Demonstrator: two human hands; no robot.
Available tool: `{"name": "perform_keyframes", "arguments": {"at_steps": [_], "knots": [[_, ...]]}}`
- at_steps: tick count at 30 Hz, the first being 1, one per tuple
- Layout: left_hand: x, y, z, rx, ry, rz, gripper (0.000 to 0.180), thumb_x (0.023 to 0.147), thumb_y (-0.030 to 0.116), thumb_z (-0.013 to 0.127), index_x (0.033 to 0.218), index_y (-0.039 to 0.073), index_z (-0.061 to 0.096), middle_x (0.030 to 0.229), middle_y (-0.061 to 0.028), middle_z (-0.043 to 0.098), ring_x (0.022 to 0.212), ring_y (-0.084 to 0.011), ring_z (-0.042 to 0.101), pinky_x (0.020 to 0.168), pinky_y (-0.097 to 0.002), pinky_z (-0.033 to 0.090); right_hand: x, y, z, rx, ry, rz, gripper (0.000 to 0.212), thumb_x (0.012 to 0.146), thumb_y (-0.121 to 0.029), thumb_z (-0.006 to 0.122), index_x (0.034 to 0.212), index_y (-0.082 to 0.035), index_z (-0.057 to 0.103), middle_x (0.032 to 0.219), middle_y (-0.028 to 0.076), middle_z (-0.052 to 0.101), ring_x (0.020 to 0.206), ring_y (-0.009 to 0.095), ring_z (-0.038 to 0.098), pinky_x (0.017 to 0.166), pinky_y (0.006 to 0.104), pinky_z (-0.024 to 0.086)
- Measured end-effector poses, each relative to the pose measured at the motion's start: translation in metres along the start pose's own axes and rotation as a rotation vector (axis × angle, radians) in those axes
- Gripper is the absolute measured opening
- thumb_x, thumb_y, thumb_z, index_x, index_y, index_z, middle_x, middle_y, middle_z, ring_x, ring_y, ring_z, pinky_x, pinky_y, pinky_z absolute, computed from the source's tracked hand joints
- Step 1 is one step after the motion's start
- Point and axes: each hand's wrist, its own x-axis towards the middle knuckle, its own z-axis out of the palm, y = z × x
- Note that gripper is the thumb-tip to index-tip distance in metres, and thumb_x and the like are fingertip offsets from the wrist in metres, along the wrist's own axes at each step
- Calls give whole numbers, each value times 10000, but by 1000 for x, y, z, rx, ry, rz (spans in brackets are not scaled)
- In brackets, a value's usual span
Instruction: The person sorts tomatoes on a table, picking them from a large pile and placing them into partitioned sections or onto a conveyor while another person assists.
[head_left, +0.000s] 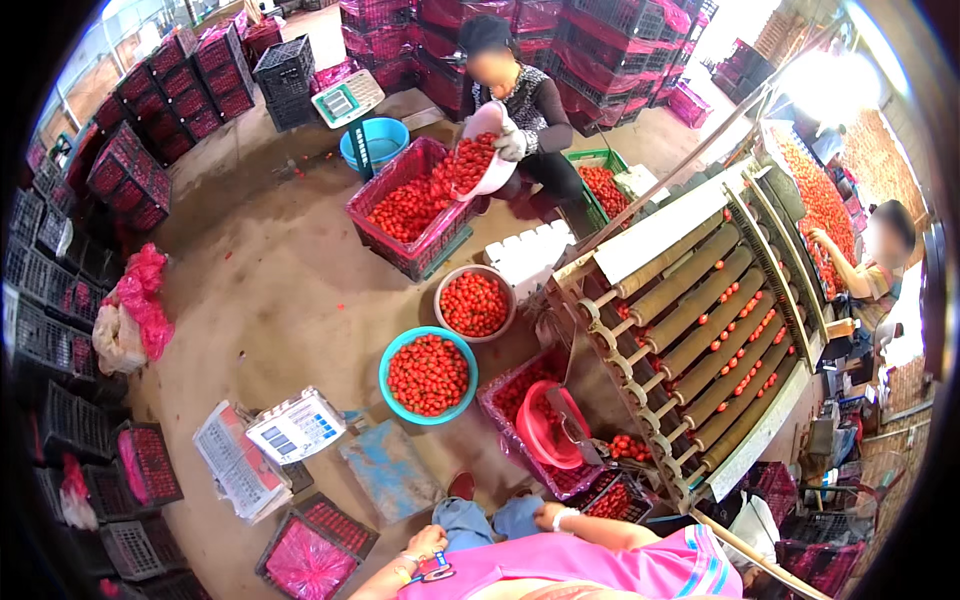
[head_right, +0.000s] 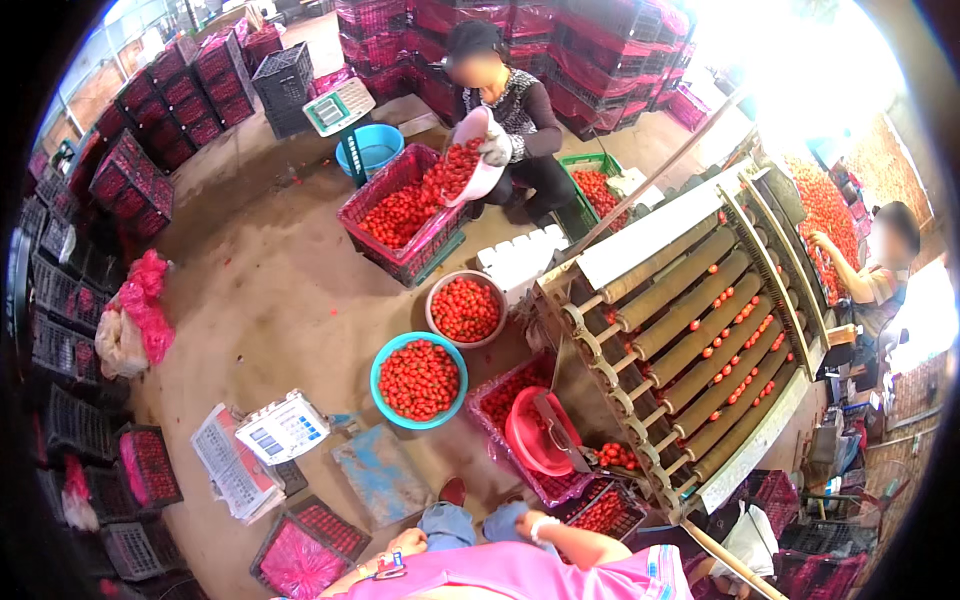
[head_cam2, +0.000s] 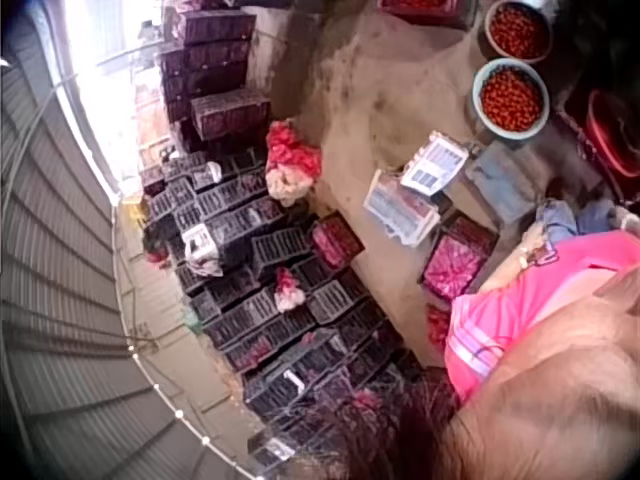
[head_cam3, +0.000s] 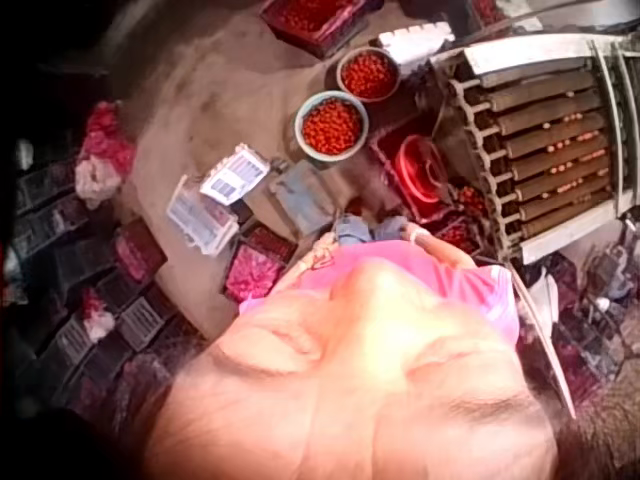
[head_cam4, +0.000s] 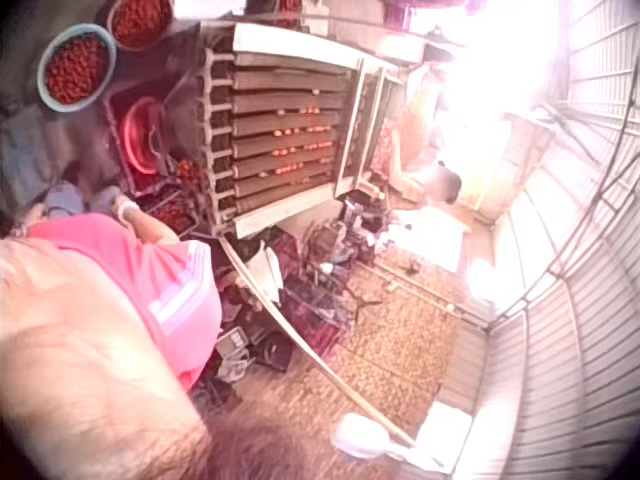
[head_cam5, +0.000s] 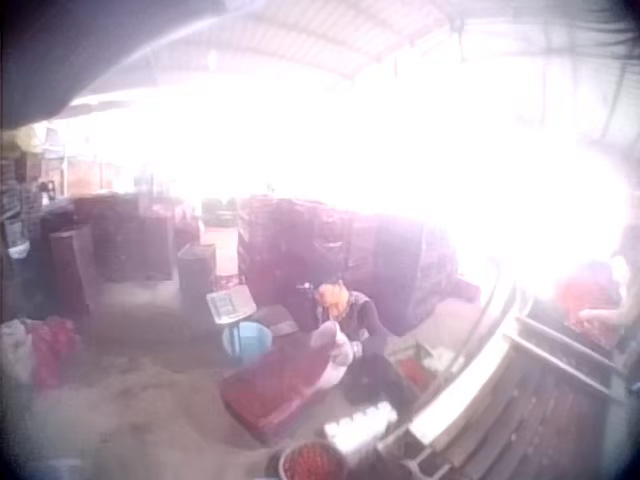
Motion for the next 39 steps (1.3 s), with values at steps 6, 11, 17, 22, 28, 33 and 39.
{"name": "perform_keyframes", "arguments": {"at_steps": [6,11,17,22,28,33,39], "knots": [[-51,-84,-16,-143,366,-222,260,869,299,542,951,86,667,980,-220,688,936,-410,661,805,-516,522,-25,-26,-66,451,141,221,352,851,-263,585,1107,-58,711,1061,214,700,1018,369,673,906,430,525],[-45,-69,-46,-233,409,-158,279,864,323,552,991,91,640,1051,-188,675,1015,-383,639,850,-483,509,-35,-32,-115,318,19,166,356,864,-242,609,1134,-30,701,979,178,731,925,271,708,845,359,545],[-37,-1,-98,-473,526,-121,219,862,263,563,960,75,615,981,-176,653,981,-362,628,858,-442,494,6,-7,-171,256,-104,193,342,862,-249,614,1109,-32,709,952,168,734,901,246,709,810,346,555],[-37,71,-178,-363,746,154,151,873,212,580,933,74,575,904,-133,615,889,-325,611,793,-427,491,60,-12,-234,397,-35,249,331,866,-247,615,1100,-32,711,944,163,736,899,240,709,801,344,558],[-59,142,-260,-480,934,322,101,875,138,592,941,70,556,885,-116,609,850,-303,614,760,-408,498,117,-36,-301,316,1,14,296,881,-235,619,1075,-34,717,907,137,735,851,220,703,756,335,565],[-29,153,-326,-378,980,399,101,855,117,613,929,80,554,873,-110,600,857,-311,612,753,-425,496,168,-109,-351,260,-61,15,308,889,-208,634,1117,-8,690,903,106,721,789,190,678,714,312,555],[67,140,-416,-208,706,424,110,877,195,565,959,124,548,922,-103,615,907,-328,620,760,-487,500,233,-243,-433,119,-21,-146,326,885,-256,661,1139,-54,696,1049,137,727,1002,242,695,876,359,536]]}}
